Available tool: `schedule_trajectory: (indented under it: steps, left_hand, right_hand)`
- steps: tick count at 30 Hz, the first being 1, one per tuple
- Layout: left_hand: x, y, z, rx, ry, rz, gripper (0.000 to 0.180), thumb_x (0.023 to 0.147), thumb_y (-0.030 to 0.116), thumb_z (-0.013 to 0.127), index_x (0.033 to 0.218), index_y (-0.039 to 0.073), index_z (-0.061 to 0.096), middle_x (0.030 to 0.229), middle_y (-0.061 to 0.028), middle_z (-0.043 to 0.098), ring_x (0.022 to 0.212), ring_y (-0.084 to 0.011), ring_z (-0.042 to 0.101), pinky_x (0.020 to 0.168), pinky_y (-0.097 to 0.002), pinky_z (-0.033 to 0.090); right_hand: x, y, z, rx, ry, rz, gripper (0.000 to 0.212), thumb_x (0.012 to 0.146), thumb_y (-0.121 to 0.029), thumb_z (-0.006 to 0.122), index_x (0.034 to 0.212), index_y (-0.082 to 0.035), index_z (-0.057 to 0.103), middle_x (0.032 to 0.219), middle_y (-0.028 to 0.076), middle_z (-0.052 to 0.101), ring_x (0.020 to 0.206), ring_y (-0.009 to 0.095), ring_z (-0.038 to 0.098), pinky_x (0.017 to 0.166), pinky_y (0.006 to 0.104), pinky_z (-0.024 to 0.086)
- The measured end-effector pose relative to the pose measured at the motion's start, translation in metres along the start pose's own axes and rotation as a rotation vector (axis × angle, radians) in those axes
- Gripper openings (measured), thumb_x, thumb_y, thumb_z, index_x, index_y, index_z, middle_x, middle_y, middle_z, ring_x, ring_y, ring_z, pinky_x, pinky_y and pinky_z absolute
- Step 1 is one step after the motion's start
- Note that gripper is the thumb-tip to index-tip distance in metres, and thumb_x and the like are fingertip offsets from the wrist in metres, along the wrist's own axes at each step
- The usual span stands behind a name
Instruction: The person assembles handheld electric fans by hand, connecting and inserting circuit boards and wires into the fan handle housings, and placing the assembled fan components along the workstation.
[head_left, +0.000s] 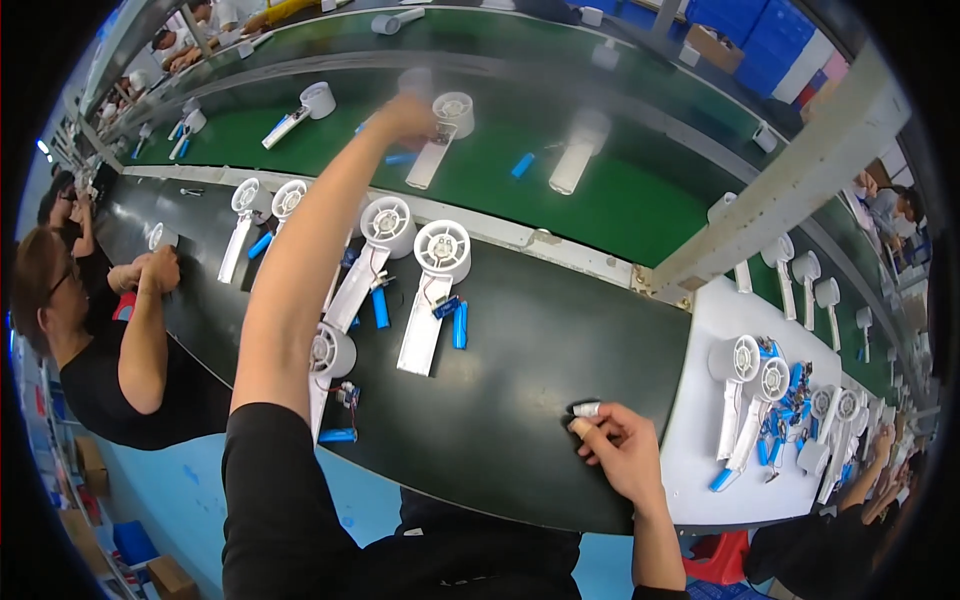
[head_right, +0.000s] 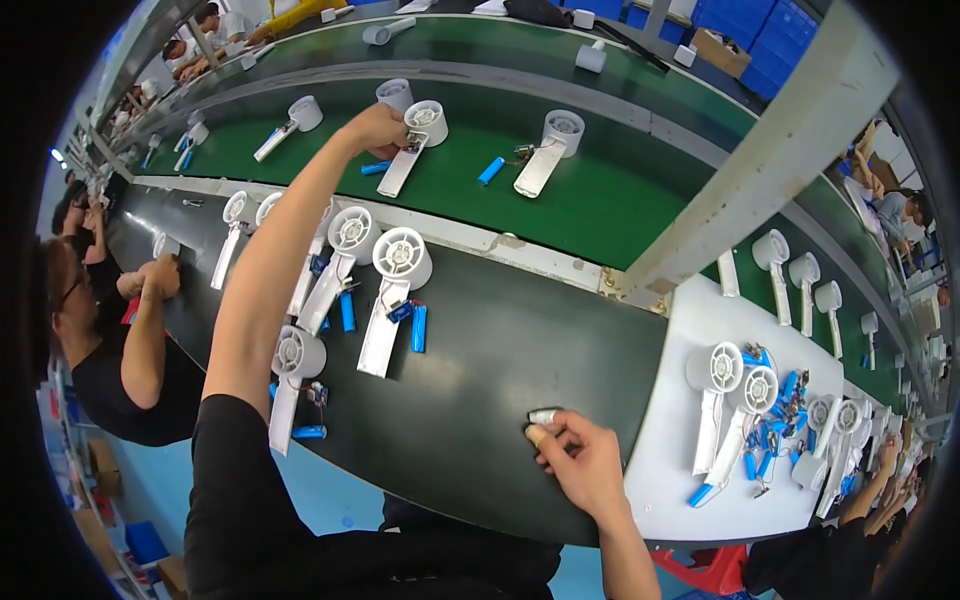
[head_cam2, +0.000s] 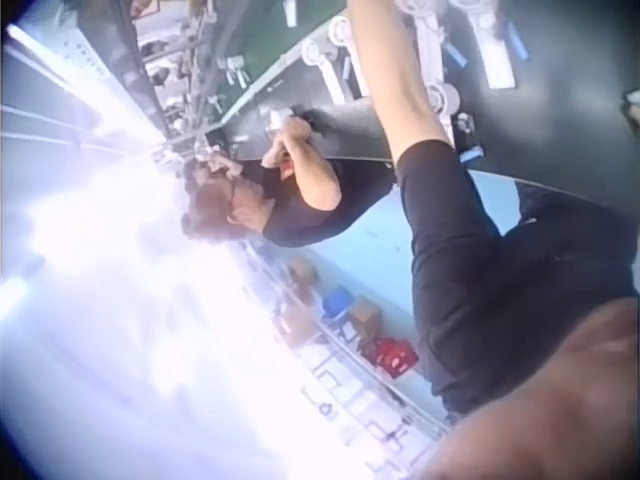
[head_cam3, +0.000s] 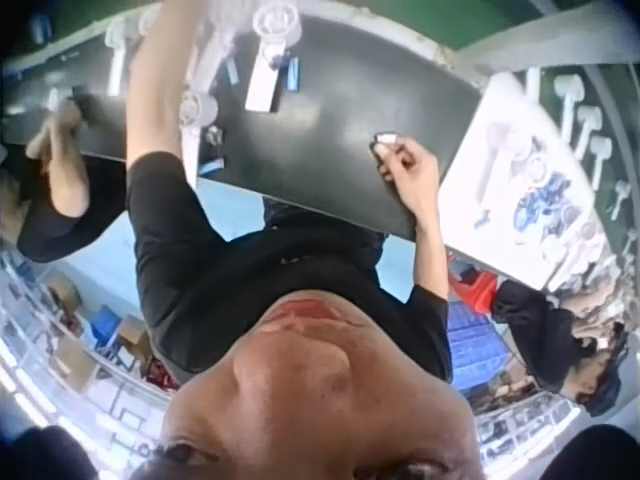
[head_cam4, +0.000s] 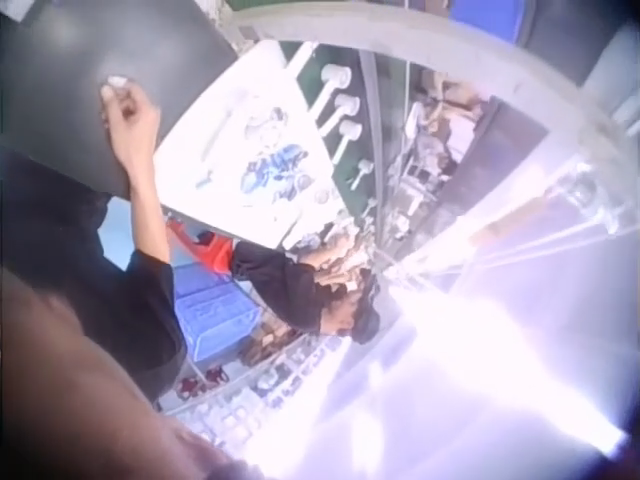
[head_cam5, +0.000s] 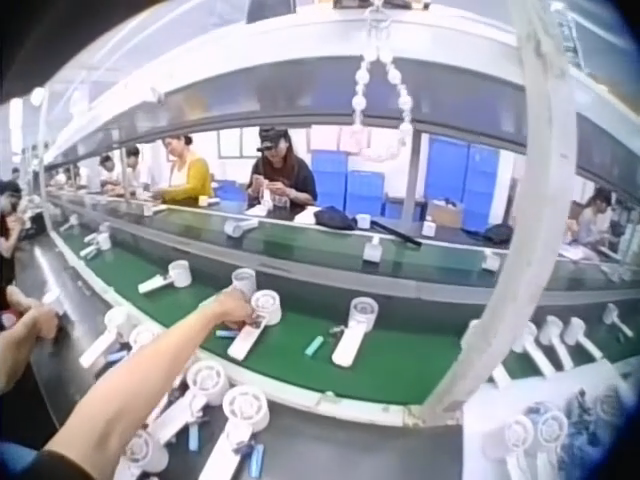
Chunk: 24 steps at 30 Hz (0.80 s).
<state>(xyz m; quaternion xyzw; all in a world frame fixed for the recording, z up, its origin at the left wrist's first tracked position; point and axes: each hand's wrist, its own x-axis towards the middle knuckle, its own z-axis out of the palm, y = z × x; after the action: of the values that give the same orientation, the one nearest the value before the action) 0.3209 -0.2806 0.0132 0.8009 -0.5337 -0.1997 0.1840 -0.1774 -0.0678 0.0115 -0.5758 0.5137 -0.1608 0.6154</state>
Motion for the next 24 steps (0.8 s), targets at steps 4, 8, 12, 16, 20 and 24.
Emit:
schedule_trajectory:
  steps: [4, 8, 12, 16, 20, 24]
  left_hand:
    - [0.009, -0.026, -0.037, 0.191, 0.56, -0.039, 0.049, 0.074, 0.036, 0.076, 0.11, 0.003, 0.07, 0.11, -0.0185, 0.071, 0.101, -0.0387, 0.068, 0.092, -0.0395, 0.053]
    - [0.016, -0.072, -0.031, 0.428, 0.244, -0.057, 0.06, 0.087, 0.033, 0.058, 0.132, -0.004, 0.047, 0.125, -0.0281, 0.061, 0.114, -0.0456, 0.06, 0.098, -0.0482, 0.049]
    - [0.005, -0.102, -0.045, 0.427, 0.454, 0.034, 0.042, 0.088, 0.023, 0.058, 0.117, -0.006, 0.048, 0.113, -0.0352, 0.06, 0.107, -0.048, 0.061, 0.094, -0.0505, 0.05]
    - [-0.068, -0.019, -0.054, 0.272, 0.578, 0.005, 0.045, 0.093, 0.03, 0.057, 0.118, -0.007, 0.052, 0.113, -0.0326, 0.061, 0.105, -0.0469, 0.061, 0.094, -0.05, 0.048]
    - [-0.198, 0.085, -0.035, -0.054, 0.43, 0.193, 0.047, 0.096, 0.035, 0.059, 0.129, 0.001, 0.055, 0.09, -0.0137, 0.061, 0.081, -0.0221, 0.056, 0.075, -0.0341, 0.044]
    - [-0.313, 0.14, 0.029, -0.147, 0.312, 0.371, 0.049, 0.096, 0.029, 0.063, 0.131, -0.003, 0.053, 0.087, -0.0095, 0.057, 0.074, -0.0159, 0.051, 0.068, -0.0301, 0.043]
  right_hand:
    - [0.002, -0.006, 0.003, -0.01, 0.018, 0.006, 0.015, 0.088, -0.009, 0.073, 0.095, 0.003, 0.066, 0.064, 0.006, 0.064, 0.059, 0.009, 0.063, 0.052, 0.0231, 0.05]
    - [0.004, -0.006, 0.003, -0.018, 0.013, -0.011, 0.015, 0.088, -0.009, 0.073, 0.094, 0.004, 0.066, 0.064, 0.006, 0.065, 0.059, 0.009, 0.063, 0.052, 0.0233, 0.05]
    - [0.002, 0.0, 0.005, 0.024, -0.016, -0.039, 0.016, 0.089, -0.009, 0.073, 0.096, 0.004, 0.067, 0.065, 0.006, 0.065, 0.058, 0.009, 0.063, 0.051, 0.0233, 0.049]
    - [-0.005, -0.007, 0.005, 0.033, -0.005, -0.037, 0.02, 0.089, -0.01, 0.072, 0.104, 0.004, 0.068, 0.076, 0.007, 0.068, 0.065, 0.009, 0.064, 0.058, 0.0226, 0.05]
    - [-0.025, -0.034, -0.004, 0.147, 0.017, -0.266, 0.021, 0.093, -0.01, 0.068, 0.112, 0.001, 0.067, 0.089, 0.002, 0.069, 0.077, 0.006, 0.06, 0.067, 0.0206, 0.048]
    - [-0.01, -0.066, -0.001, 0.416, 0.077, -0.425, 0.044, 0.098, -0.017, 0.061, 0.137, -0.002, 0.046, 0.124, 0.011, 0.062, 0.112, 0.017, 0.06, 0.088, 0.031, 0.053]
